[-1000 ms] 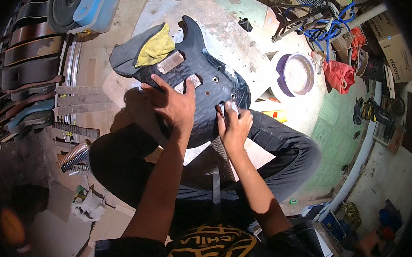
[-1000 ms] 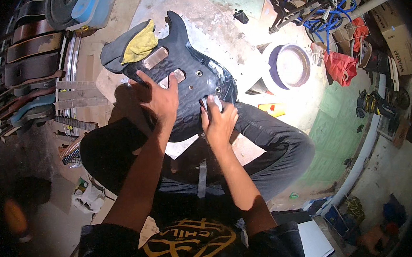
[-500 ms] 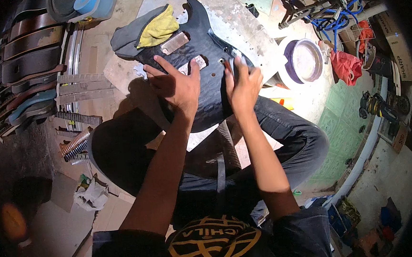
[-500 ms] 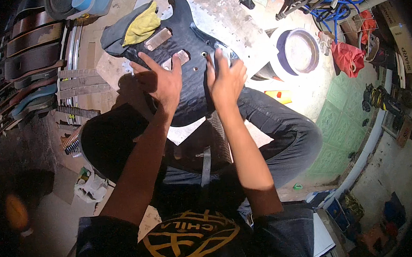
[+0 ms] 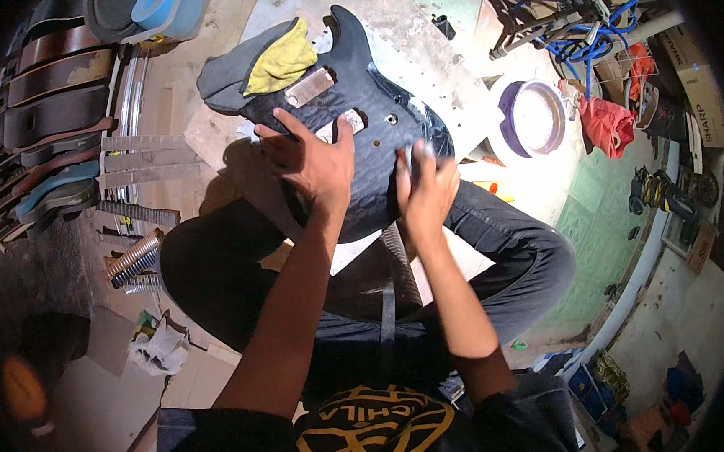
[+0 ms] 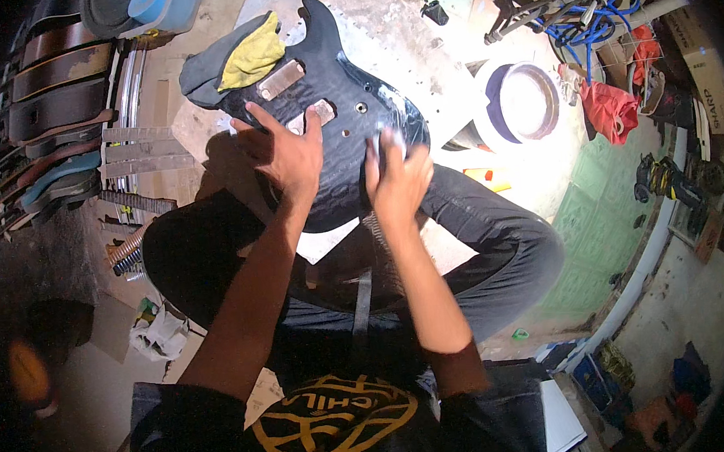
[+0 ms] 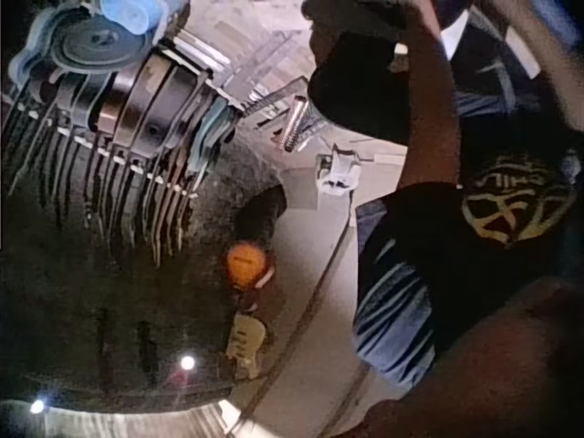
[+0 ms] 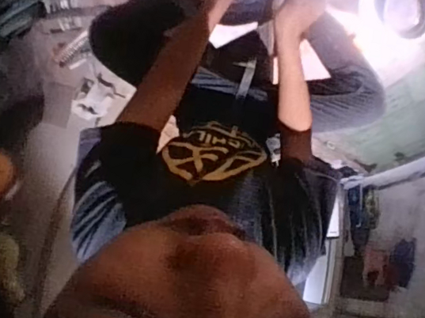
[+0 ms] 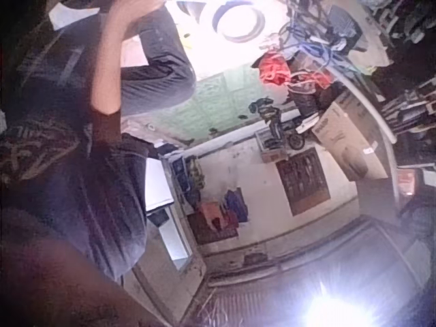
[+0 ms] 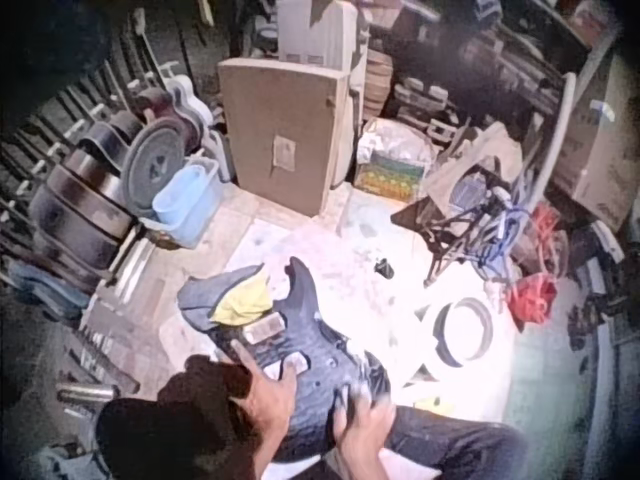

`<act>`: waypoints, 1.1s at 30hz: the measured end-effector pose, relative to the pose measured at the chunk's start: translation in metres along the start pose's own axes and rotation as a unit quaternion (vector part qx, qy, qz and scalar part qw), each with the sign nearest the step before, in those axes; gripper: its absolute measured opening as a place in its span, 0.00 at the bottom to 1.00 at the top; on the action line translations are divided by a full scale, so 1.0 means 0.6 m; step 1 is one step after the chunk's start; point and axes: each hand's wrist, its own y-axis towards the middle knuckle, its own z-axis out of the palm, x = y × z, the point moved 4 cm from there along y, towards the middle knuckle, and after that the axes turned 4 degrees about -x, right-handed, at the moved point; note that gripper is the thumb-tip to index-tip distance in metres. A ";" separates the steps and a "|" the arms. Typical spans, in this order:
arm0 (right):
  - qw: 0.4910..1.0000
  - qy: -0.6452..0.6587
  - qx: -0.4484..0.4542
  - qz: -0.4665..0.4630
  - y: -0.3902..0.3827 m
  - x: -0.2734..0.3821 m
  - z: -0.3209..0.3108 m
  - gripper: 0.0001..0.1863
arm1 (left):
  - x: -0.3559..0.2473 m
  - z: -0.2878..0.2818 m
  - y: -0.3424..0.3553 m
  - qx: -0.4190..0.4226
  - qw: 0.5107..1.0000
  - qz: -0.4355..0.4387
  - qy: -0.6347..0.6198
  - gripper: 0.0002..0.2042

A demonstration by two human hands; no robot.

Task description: The person sands the surface of a black guitar body by hand with a sanding block and wipes the surface with a yellow cloth while sitting on the floor.

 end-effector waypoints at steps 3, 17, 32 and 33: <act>0.999 -0.043 0.015 0.022 0.087 0.013 0.008 0.20 | -0.007 -0.001 0.000 0.003 0.999 0.017 -0.036 0.52; 0.997 0.004 0.051 -0.056 -0.039 0.027 -0.019 0.25 | 0.004 -0.010 0.000 -0.026 1.000 0.017 -0.004 0.51; 1.000 -0.005 0.002 -0.009 0.075 0.010 0.018 0.24 | -0.010 -0.004 0.000 0.006 0.999 0.022 0.044 0.51; 1.000 0.012 0.003 -0.023 0.038 0.008 0.014 0.23 | 0.000 -0.001 -0.001 -0.009 0.998 0.026 0.050 0.51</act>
